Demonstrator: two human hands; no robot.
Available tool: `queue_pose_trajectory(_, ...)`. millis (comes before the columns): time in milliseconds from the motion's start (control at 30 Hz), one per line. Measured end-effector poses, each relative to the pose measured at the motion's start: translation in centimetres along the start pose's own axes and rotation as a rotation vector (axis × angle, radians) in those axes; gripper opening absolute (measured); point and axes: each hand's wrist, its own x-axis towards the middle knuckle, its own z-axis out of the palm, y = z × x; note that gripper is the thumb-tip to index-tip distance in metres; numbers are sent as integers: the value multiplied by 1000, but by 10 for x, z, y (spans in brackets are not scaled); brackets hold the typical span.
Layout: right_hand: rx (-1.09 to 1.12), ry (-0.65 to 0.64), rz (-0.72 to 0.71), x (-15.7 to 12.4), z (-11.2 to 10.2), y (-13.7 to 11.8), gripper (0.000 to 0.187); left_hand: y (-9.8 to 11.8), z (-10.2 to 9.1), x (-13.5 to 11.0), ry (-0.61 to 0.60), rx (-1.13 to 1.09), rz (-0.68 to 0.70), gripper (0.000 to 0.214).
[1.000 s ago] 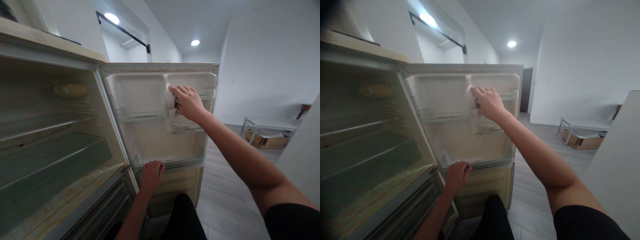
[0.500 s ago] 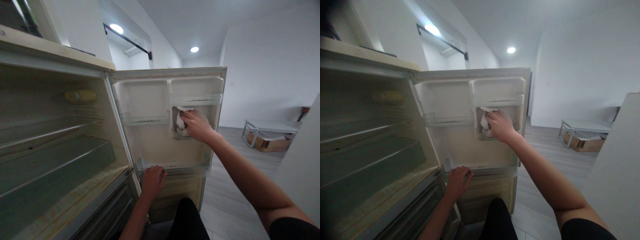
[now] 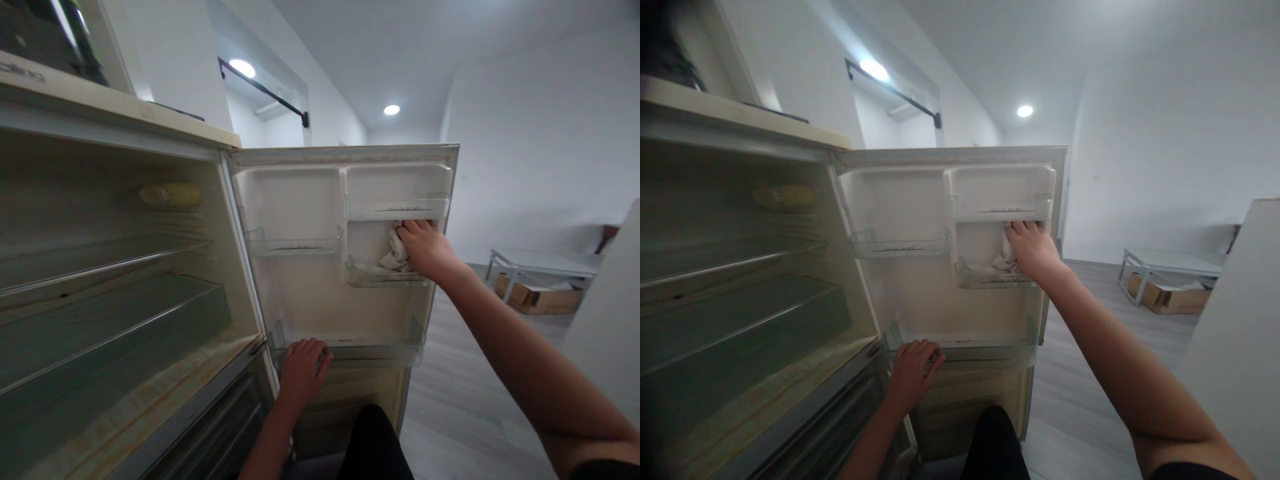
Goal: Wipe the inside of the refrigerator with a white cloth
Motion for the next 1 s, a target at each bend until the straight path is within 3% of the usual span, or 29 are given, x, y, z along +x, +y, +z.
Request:
queue_pose_trajectory(167,-110,-119,26,2,-13,-2,34,-3,-2,-2,8,-21,18,13)
queue_pose_trajectory(333,-22,-163,101,24,-12,-29,31,-4,-2,-3,15,-18,22,14)
queue_pose_trajectory(500,85,-59,-276,47,-3,-58,38,-1,-3,-1,0,-1,10,16)
queue_pose_trajectory(600,152,-110,-375,57,2,-61,35,0,-4,-1,4,2,8,15)
queue_pose_trajectory(733,229,-242,-385,55,3,-50,35,0,-5,-1,-1,-3,12,15)
queue_pose_trajectory(833,195,-320,-350,46,-3,-39,25,-1,-6,-1,-9,-12,13,14)
queue_pose_trajectory(1000,-5,-355,-141,27,-20,-17,24,0,-7,-2,-18,-6,9,15)
